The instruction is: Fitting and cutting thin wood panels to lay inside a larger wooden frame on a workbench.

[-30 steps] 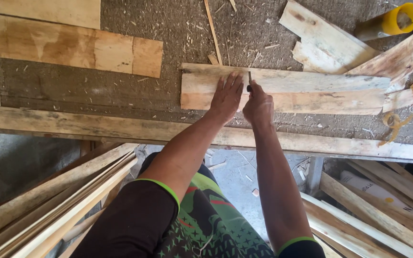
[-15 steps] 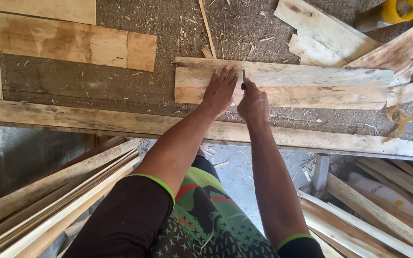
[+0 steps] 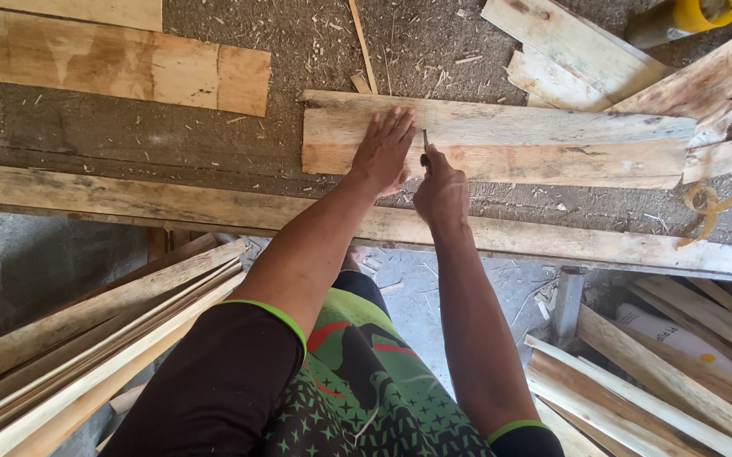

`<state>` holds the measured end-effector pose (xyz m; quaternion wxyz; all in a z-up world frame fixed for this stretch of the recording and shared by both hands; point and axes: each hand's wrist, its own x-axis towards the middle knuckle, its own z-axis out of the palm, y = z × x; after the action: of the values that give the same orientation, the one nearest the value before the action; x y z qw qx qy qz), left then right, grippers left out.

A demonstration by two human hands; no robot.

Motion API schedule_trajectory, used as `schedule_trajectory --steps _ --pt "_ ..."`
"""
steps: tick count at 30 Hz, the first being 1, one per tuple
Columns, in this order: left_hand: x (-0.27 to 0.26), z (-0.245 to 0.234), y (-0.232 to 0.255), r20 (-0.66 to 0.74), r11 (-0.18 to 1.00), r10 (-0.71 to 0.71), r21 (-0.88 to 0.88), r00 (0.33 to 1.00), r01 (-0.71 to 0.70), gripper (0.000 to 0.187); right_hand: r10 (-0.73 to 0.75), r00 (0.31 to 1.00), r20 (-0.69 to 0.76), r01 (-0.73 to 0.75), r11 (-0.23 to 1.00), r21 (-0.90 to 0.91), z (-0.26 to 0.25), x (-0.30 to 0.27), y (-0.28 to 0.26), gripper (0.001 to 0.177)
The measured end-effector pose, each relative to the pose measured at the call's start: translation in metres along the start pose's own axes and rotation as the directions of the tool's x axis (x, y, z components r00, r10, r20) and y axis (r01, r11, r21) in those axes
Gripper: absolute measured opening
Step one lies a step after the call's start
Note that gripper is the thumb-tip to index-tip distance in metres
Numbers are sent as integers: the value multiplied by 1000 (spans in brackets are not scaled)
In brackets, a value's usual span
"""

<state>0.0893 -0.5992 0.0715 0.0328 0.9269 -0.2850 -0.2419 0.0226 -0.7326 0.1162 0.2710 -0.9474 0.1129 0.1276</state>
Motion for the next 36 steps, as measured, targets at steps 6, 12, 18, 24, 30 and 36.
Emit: schedule_trajectory --steps 6,12,18,24,30,36 --pt "1 2 3 6 1000 -7 21 1000 7 97 124 988 91 -122 992 -24 -7 -12 -9 43" --pt "2 8 3 -9 998 -7 59 1000 8 99 43 999 32 -42 999 -17 -1 -26 0 43" --pt "1 3 4 3 995 -12 99 1000 11 101 82 995 59 -83 996 13 -2 -38 0 40" --pt "3 6 4 -10 995 -19 94 1000 20 103 34 999 21 -34 999 13 2 -50 9 37" --pt "5 7 4 7 993 -30 113 1000 29 105 77 996 53 -76 997 -14 -4 -64 -2 39" --pt "7 10 4 17 995 -42 92 999 40 107 111 991 72 -110 994 -23 2 -71 3 39"
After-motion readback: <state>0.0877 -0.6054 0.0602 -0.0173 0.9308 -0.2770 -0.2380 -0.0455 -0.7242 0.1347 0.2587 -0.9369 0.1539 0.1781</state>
